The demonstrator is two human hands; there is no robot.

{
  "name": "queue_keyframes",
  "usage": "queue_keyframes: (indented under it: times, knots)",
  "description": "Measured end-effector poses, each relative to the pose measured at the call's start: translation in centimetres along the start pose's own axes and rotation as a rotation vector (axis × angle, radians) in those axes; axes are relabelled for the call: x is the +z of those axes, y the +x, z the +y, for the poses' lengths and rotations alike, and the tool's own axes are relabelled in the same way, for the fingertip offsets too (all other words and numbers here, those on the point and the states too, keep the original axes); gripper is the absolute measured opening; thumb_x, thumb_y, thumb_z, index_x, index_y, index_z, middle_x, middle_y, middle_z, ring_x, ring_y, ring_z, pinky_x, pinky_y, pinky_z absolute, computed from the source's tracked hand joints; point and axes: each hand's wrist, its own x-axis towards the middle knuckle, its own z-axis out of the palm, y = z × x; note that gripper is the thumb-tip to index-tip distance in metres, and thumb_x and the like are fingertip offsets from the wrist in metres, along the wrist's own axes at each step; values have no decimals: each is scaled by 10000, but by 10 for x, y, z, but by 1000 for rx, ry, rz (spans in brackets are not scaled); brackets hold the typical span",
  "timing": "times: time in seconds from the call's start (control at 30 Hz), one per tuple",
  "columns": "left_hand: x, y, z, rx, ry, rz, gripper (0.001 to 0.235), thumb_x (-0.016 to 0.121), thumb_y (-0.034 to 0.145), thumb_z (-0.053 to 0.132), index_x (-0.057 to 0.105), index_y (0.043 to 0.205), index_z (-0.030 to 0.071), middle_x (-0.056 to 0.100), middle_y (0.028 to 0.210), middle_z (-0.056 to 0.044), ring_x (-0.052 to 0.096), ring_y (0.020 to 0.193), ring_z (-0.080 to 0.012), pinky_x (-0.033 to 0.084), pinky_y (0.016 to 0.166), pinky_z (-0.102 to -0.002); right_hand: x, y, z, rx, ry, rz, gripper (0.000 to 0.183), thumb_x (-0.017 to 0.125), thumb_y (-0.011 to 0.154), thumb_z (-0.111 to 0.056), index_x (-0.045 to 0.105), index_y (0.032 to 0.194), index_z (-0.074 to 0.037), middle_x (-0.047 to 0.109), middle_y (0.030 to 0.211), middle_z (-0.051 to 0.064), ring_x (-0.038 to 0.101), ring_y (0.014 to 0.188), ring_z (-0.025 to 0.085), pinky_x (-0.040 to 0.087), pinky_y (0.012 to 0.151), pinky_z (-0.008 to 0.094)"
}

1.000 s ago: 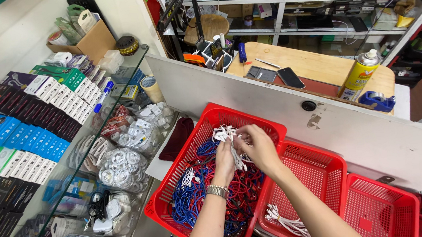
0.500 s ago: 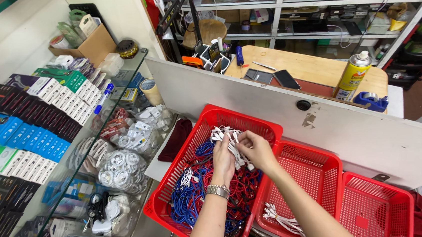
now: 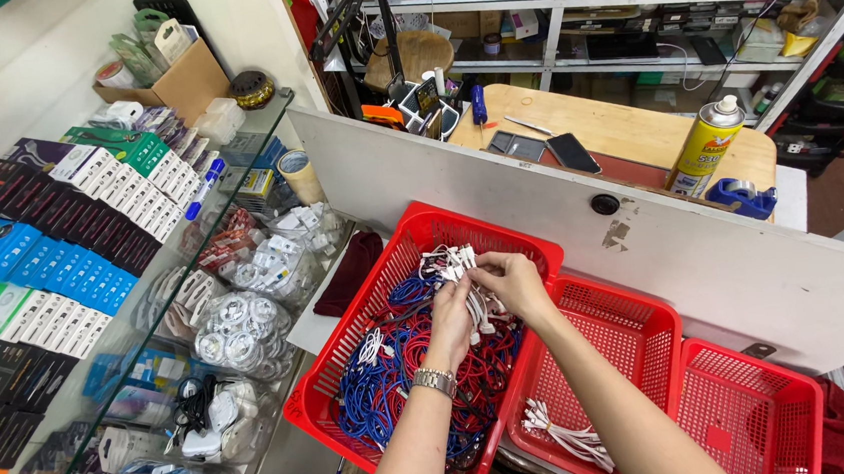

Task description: The person sorts tangled white, red, and blue cables from a large red basket into smaller red baskets. They wipe the counter with a maroon cloth, place rubber bands on the counter, and continue separating the white cables into a separate basket.

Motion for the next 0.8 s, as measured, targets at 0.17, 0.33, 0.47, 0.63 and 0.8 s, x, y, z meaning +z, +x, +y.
queue_keyframes:
  times: [0.17,0.33,0.47,0.63,0.8]
  knots:
    - [-10,5,-10,22,177,-14,335,504,1072,261,642,1188,-22,719,1100,-96,705,936,-164,601,844,-361,2,10,16,12,113,-124,212,703,950,-152,726,1073,20,720,798,62,651,707,92,552,623,269]
    - [0,-8,11,-78,149,-16,334,469,1086,291,641,1232,44,685,1141,-77,675,991,-154,593,881,-337,-8,19,25,108,269,-91,181,685,940,-143,718,1034,8,743,836,1,672,747,86,565,707,239]
    - [3,-14,40,-101,42,55,351,395,1048,299,614,1245,109,695,1214,-58,685,1104,-133,573,960,-327,-16,11,9,-47,36,-68,182,714,922,-133,744,1048,-6,735,802,62,644,701,115,541,669,277]
    - [5,2,24,-129,-53,137,323,438,1102,307,560,1147,11,619,1124,-109,577,1050,-196,466,1009,-424,18,4,-10,-130,-251,87,214,737,874,-148,774,1044,-24,790,889,128,746,770,183,586,739,321]
    - [-18,27,2,-2,-174,234,277,484,1062,271,577,1117,16,640,1101,-99,602,1066,-196,489,1005,-390,45,14,0,-236,-232,-18,270,698,861,-92,743,1115,-11,777,942,176,774,818,236,607,770,357]
